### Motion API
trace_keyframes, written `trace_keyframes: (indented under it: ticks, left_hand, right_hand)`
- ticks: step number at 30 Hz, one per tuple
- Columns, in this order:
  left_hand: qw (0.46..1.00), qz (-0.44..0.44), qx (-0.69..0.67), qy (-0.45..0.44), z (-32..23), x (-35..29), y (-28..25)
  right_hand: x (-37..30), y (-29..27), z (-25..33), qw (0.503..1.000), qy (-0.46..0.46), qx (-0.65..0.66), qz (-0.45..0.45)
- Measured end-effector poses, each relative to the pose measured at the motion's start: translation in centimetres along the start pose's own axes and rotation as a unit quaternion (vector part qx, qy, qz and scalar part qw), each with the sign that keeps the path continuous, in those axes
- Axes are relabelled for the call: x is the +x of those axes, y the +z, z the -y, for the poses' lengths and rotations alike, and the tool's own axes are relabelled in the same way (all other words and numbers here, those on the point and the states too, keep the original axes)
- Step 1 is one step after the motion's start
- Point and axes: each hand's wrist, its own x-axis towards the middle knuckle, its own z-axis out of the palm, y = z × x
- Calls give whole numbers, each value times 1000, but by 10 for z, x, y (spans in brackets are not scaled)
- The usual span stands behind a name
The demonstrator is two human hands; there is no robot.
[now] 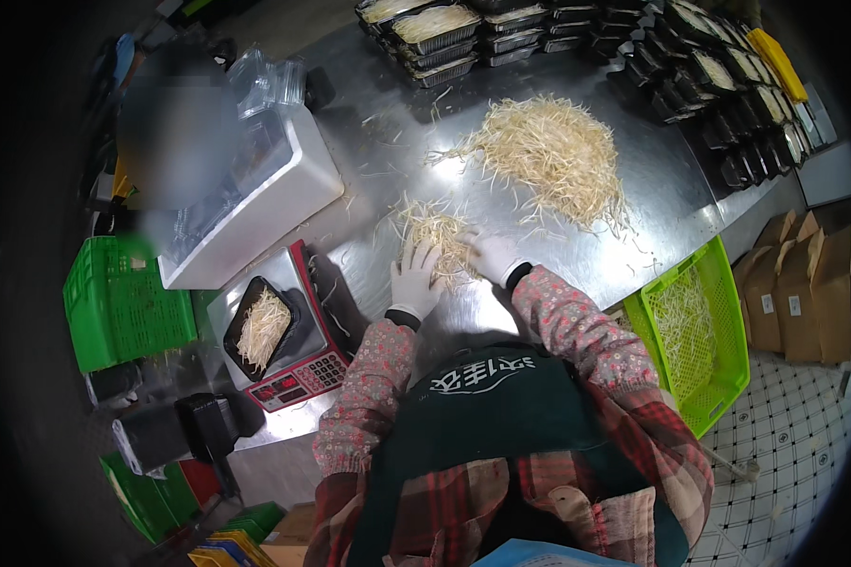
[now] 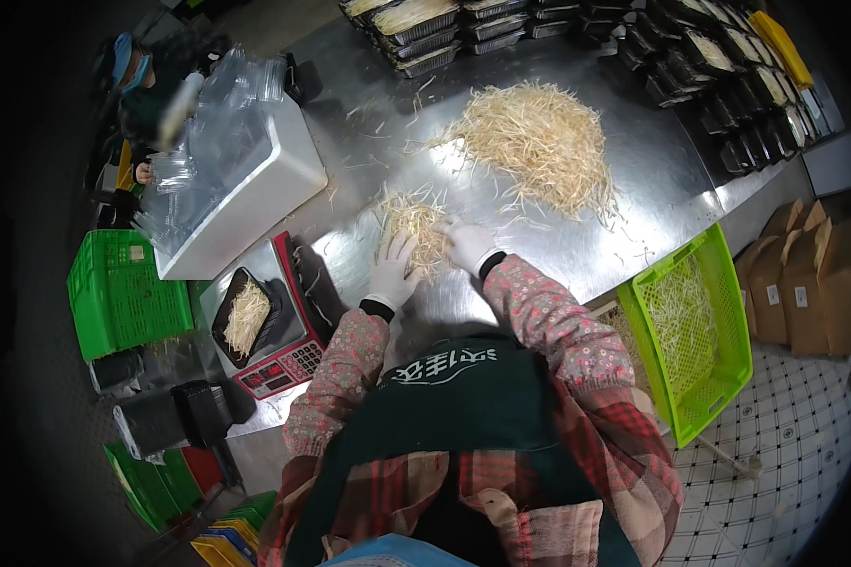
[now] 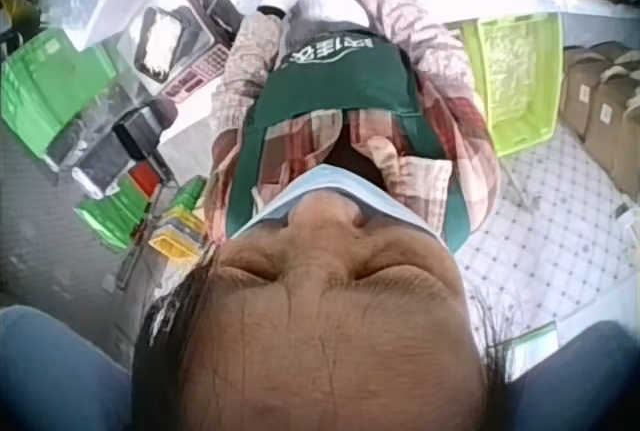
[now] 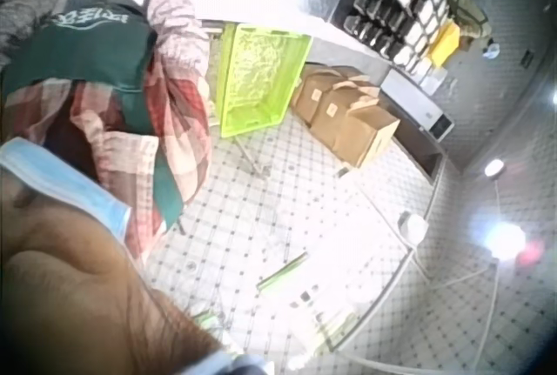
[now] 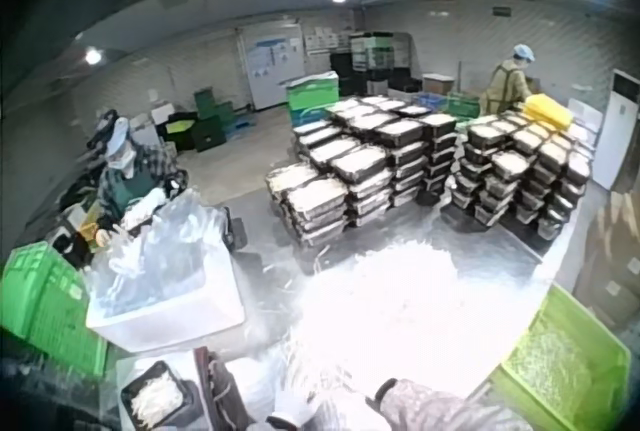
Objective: The person scoops shredded food from a large pile on a metal table into black plastic trays using gloved hands. They place the filled trays onto a digital scale to check the weight, then move the weighed trays to a stack on the right side of the table.
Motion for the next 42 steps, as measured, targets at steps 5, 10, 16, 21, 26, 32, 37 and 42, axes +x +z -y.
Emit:
trace_keyframes:
  ticks: [5,10,16,21,26,32,37,42]
  left_hand:
    - [998,-20,9,-63,26,-60,3]
    - [994,-18,12,-109,12,-88,9]
    - [988,-120,-28,-89,5,-50,-8]
    - [997,37,19,-62,1,-50,-4]
    - [999,16,28,-40,-18,-95,12]
    - [992,-66,-82,-69,-10,-116,2]
    - [981,-127,-97,-113,14,-145,7]
    - [982,-121,-98,-111,17,-155,15]
  right_hand:
    - [-30,-69,-47,919,152,337,-135]
    - [-54,-61,-63,977,184,29,-101]
    - [-32,-37,-1,992,31,-83,-89]
    - [-47,-25,-9,993,-52,-107,19]
    - [-59,-44,-2,984,-38,-177,0]
    - [-19,-44,15,988,-53,-97,-103]
    - [-31,-34,51,999,40,-10,20]
    - [-36,-5,48,999,-42,11,17]
